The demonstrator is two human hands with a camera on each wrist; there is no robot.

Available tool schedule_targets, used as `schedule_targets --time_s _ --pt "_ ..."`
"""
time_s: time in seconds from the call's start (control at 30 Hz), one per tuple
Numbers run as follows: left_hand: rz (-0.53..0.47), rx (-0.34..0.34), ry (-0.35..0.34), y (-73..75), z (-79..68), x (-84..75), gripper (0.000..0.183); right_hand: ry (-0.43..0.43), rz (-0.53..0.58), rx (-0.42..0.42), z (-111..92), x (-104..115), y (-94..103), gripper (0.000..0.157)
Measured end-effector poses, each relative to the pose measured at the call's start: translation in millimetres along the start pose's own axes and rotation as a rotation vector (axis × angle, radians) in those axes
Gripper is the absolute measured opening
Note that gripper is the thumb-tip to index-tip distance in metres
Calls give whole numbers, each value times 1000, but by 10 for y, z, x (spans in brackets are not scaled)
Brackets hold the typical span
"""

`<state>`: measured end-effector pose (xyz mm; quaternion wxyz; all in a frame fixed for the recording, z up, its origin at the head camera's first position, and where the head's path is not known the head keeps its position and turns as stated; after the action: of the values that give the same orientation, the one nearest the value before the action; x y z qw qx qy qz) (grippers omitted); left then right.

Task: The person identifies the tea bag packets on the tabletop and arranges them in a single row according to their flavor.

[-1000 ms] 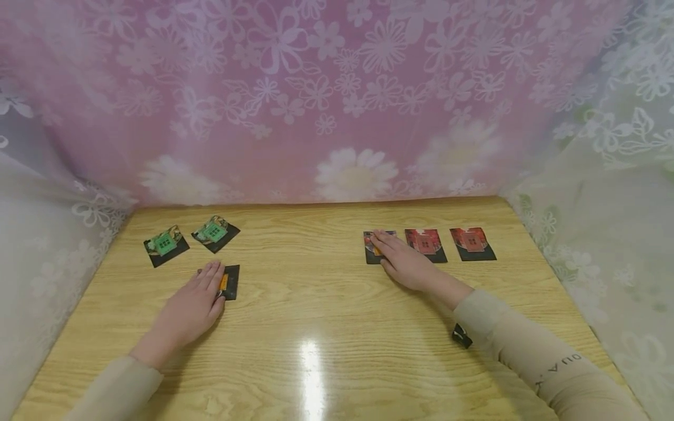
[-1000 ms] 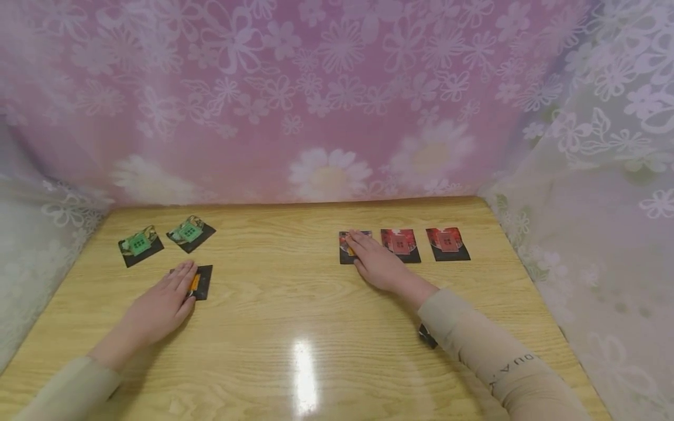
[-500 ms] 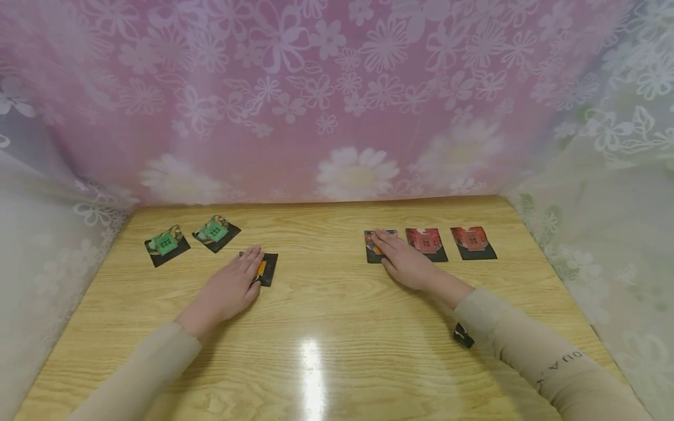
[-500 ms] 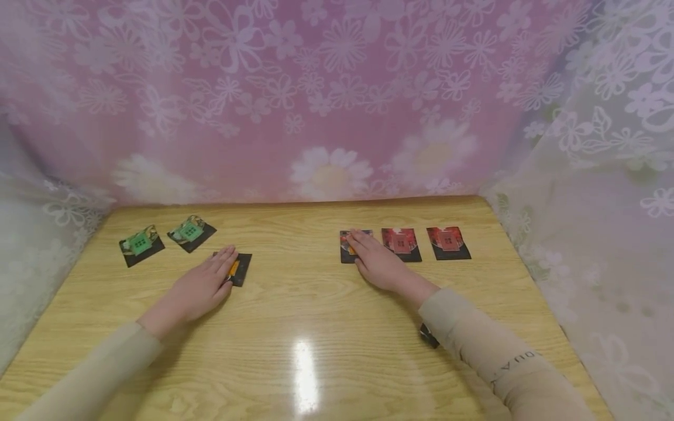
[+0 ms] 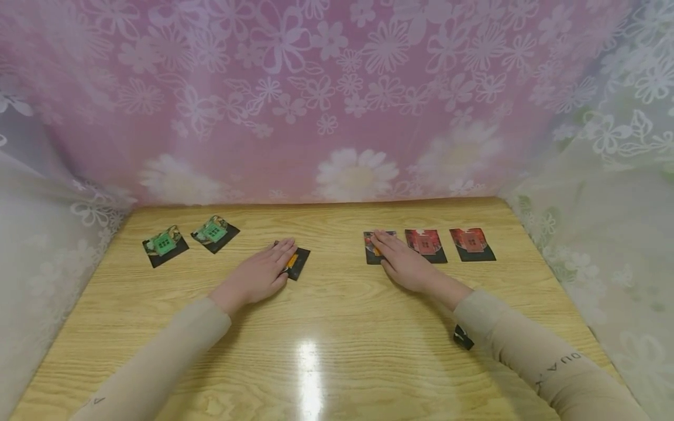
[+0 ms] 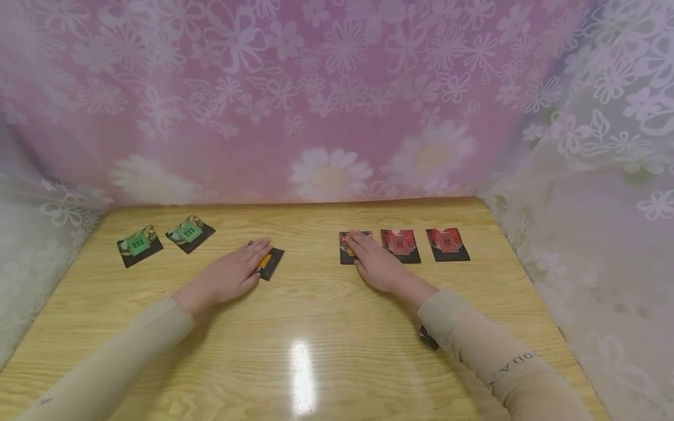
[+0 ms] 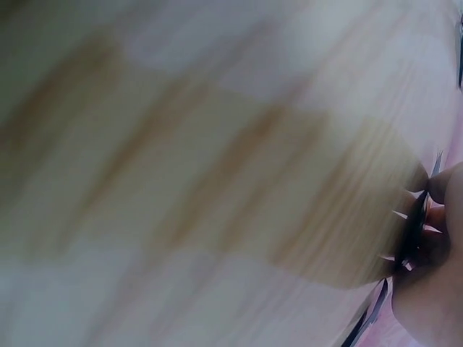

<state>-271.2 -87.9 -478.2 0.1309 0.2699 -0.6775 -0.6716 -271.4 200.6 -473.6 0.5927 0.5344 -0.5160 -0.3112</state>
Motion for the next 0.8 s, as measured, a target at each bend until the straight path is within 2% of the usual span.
schedule_targets --time_s 0.37,0.8 --pt "-29 58 -119 -8 369 -52 65 8 -7 -5 -7 7 -7 60" --pt "19 106 -175 1 802 -200 65 21 -11 -12 13 -16 -43 61"
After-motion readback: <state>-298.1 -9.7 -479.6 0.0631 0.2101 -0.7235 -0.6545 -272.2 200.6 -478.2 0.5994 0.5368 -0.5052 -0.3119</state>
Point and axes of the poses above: each hand's wrist, its own z-axis towards the middle knuckle, its own y-axis out of the back of the hand, x = y × z, the point moved 8 cm from there along z, towards the middle knuckle, and after that the axes turned 14 degrees about -y, right-handed, at the moved point
